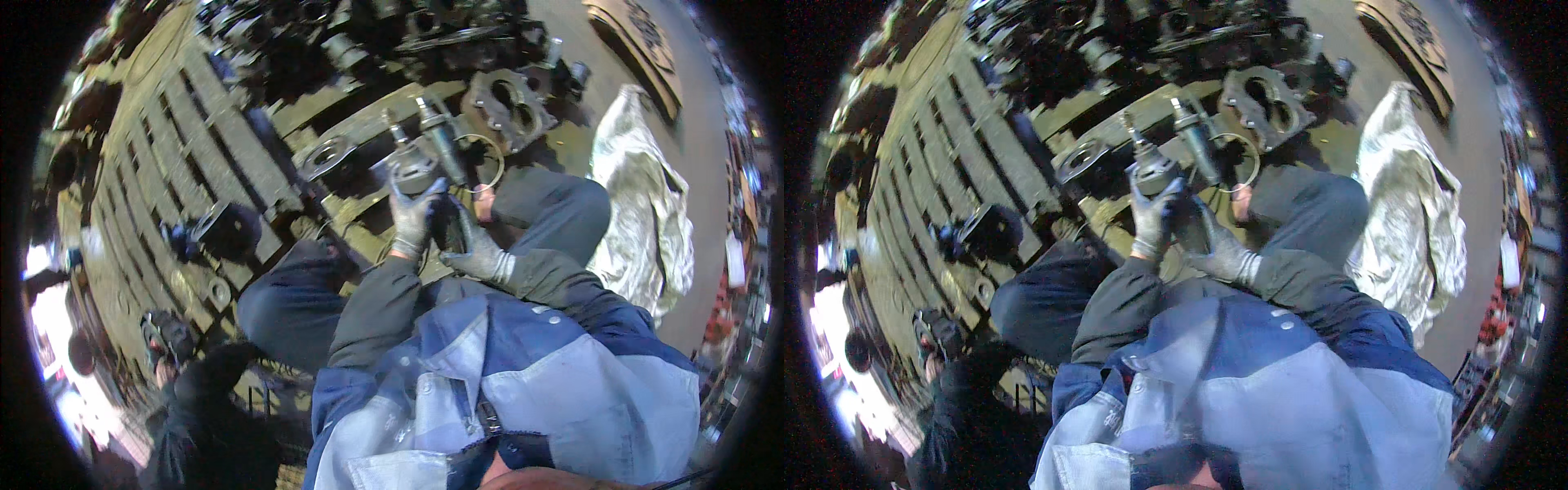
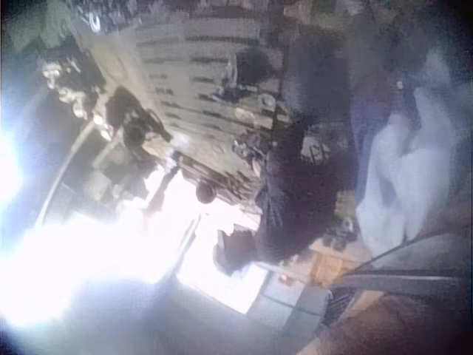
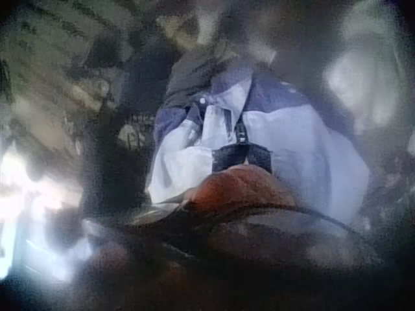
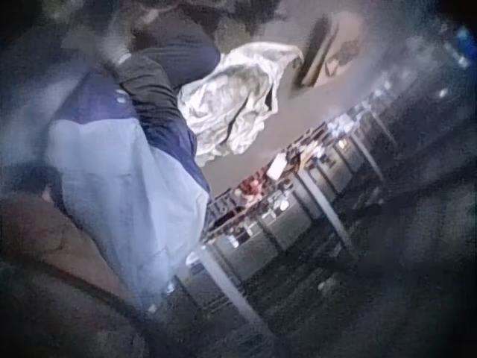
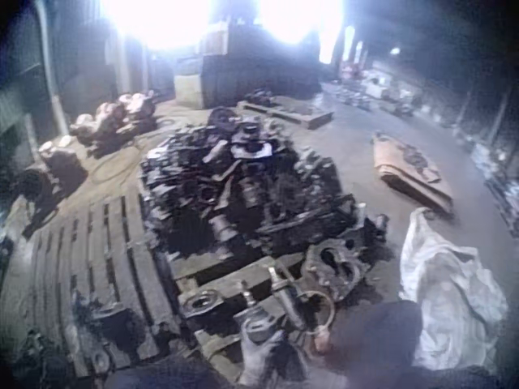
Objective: The person sits on the floor and uses a handheld rotary tool to grind and clean the surface of a metal engine part. They rotate the part to access different areas and inspect the surface after grinding.
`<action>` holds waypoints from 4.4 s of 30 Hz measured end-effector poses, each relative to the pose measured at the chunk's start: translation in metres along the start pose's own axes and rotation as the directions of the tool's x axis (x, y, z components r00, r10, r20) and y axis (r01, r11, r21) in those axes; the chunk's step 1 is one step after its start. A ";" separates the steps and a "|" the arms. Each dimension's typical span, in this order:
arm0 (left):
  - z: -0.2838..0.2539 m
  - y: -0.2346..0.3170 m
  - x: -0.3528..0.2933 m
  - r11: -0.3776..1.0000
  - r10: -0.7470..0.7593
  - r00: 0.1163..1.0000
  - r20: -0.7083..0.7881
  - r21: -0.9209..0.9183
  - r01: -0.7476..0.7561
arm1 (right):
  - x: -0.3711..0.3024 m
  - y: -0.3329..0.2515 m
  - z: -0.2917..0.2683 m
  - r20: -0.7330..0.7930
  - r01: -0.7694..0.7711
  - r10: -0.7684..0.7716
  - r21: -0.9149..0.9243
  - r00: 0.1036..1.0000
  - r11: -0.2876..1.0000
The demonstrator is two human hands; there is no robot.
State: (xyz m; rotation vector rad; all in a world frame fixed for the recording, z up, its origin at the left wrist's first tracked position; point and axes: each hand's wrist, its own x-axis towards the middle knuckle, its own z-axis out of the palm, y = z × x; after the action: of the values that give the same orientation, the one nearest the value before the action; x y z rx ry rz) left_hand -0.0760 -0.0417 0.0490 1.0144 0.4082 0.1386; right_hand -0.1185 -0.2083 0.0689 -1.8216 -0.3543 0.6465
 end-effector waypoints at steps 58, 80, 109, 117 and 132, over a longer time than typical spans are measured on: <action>0.139 -0.083 0.147 0.212 -0.219 0.604 0.766 0.641 -0.737 | 0.036 -0.012 -0.104 -0.279 0.022 0.396 0.840 0.875 0.542; 0.140 -0.078 0.155 0.222 -0.195 0.536 0.822 0.569 -0.792 | 0.042 -0.027 -0.110 -0.266 0.020 0.452 0.878 0.851 0.479; 0.146 -0.068 0.160 0.310 -0.248 0.579 0.776 0.630 -0.712 | 0.034 -0.032 -0.118 -0.185 -0.046 0.437 0.884 0.880 0.466; 0.157 -0.065 0.159 0.223 -0.285 0.476 0.832 0.541 -0.811 | 0.042 -0.041 -0.120 -0.281 0.006 0.522 0.884 0.805 0.467; 0.163 -0.063 0.155 0.278 -0.261 0.479 0.838 0.541 -0.794 | 0.034 -0.040 -0.124 -0.192 -0.062 0.493 0.890 0.849 0.452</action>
State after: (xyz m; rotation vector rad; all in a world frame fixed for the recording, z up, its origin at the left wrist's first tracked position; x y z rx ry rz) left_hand 0.1257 -0.1579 0.0290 2.2304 -0.8615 -0.3022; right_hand -0.0149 -0.2724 0.1268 -0.9456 0.5576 0.4792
